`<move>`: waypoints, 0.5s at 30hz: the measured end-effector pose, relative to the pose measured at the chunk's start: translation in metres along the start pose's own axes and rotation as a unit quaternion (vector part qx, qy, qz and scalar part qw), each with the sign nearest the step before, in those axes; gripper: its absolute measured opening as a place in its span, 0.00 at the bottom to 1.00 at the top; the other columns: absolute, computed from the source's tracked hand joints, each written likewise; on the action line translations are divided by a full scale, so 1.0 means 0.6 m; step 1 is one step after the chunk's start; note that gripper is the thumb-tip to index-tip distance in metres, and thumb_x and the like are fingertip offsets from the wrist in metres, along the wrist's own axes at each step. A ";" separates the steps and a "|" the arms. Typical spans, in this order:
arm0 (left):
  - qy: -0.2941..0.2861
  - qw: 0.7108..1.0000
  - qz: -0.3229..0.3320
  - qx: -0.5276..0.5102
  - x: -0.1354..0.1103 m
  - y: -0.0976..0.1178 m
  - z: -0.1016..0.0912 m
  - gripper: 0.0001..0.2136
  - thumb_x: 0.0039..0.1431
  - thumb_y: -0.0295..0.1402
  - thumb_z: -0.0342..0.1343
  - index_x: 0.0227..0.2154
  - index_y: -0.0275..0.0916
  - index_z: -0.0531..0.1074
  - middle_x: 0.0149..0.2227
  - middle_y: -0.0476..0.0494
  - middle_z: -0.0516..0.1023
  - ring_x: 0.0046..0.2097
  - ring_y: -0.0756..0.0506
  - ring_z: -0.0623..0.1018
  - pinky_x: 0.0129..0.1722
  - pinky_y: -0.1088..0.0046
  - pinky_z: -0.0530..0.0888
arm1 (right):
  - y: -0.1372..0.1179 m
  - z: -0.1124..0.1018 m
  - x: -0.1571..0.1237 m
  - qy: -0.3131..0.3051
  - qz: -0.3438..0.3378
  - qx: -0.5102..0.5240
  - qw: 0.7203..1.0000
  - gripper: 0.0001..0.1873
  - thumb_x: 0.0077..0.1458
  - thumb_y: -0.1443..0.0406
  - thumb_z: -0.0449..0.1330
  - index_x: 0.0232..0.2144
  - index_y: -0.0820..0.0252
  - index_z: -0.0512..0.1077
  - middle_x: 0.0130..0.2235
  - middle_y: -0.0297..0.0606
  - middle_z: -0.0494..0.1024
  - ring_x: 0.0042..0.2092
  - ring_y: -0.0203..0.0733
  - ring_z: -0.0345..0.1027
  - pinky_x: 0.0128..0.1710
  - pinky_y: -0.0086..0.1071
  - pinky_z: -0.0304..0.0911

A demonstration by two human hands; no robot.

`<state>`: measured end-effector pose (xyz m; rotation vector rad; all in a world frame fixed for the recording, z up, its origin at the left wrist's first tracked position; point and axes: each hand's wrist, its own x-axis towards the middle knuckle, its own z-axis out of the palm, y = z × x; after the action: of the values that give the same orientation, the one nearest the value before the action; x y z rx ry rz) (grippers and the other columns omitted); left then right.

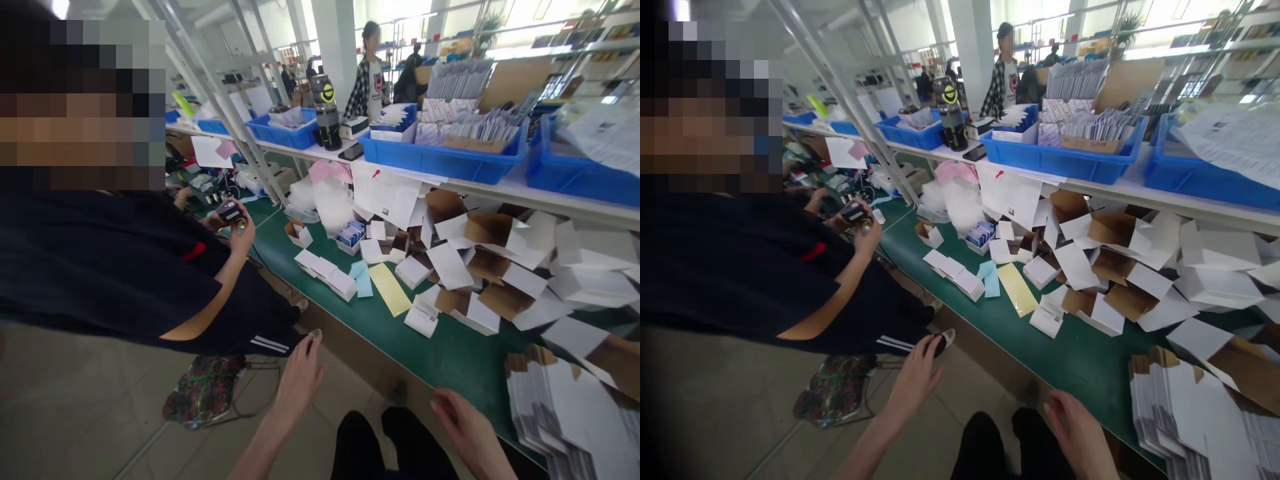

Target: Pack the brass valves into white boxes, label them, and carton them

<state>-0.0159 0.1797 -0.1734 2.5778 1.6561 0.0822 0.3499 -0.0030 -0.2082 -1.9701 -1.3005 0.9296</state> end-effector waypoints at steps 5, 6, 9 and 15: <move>-0.011 0.998 0.004 0.055 0.274 -0.117 0.008 0.33 0.62 0.24 0.51 0.70 0.36 0.54 0.68 0.29 0.62 0.67 0.33 0.66 0.64 0.52 0.67 | -0.172 0.074 0.241 -0.015 -0.135 -0.099 0.986 0.13 0.65 0.60 0.57 0.47 0.58 0.76 0.45 0.47 0.82 0.47 0.54 0.78 0.49 0.47 0.73; -0.016 0.998 0.009 0.064 0.322 -0.139 0.014 0.33 0.62 0.23 0.50 0.70 0.37 0.52 0.69 0.28 0.61 0.68 0.33 0.65 0.64 0.50 0.65 | -0.201 0.096 0.284 -0.015 -0.139 -0.103 0.985 0.13 0.64 0.61 0.58 0.47 0.59 0.75 0.46 0.47 0.81 0.49 0.55 0.76 0.51 0.48 0.72; -0.034 0.995 0.037 0.086 0.448 -0.205 0.037 0.35 0.62 0.19 0.45 0.73 0.38 0.47 0.72 0.27 0.56 0.71 0.32 0.60 0.67 0.44 0.57 | -0.265 0.175 0.400 -0.020 -0.139 -0.118 0.983 0.15 0.62 0.62 0.62 0.51 0.59 0.73 0.51 0.48 0.78 0.53 0.56 0.72 0.53 0.49 0.70; -0.109 0.980 0.124 0.111 0.610 -0.322 0.086 0.39 0.61 0.16 0.41 0.73 0.47 0.47 0.75 0.34 0.50 0.73 0.30 0.52 0.66 0.33 0.51 | -0.322 0.324 0.563 -0.015 -0.115 -0.163 0.980 0.34 0.59 0.57 0.68 0.62 0.67 0.65 0.63 0.58 0.67 0.64 0.64 0.60 0.63 0.59 0.60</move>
<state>-0.0344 0.5909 -0.2413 2.8204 1.3316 -0.3792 0.1855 0.3982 -0.2459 -1.9903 -1.7461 0.6697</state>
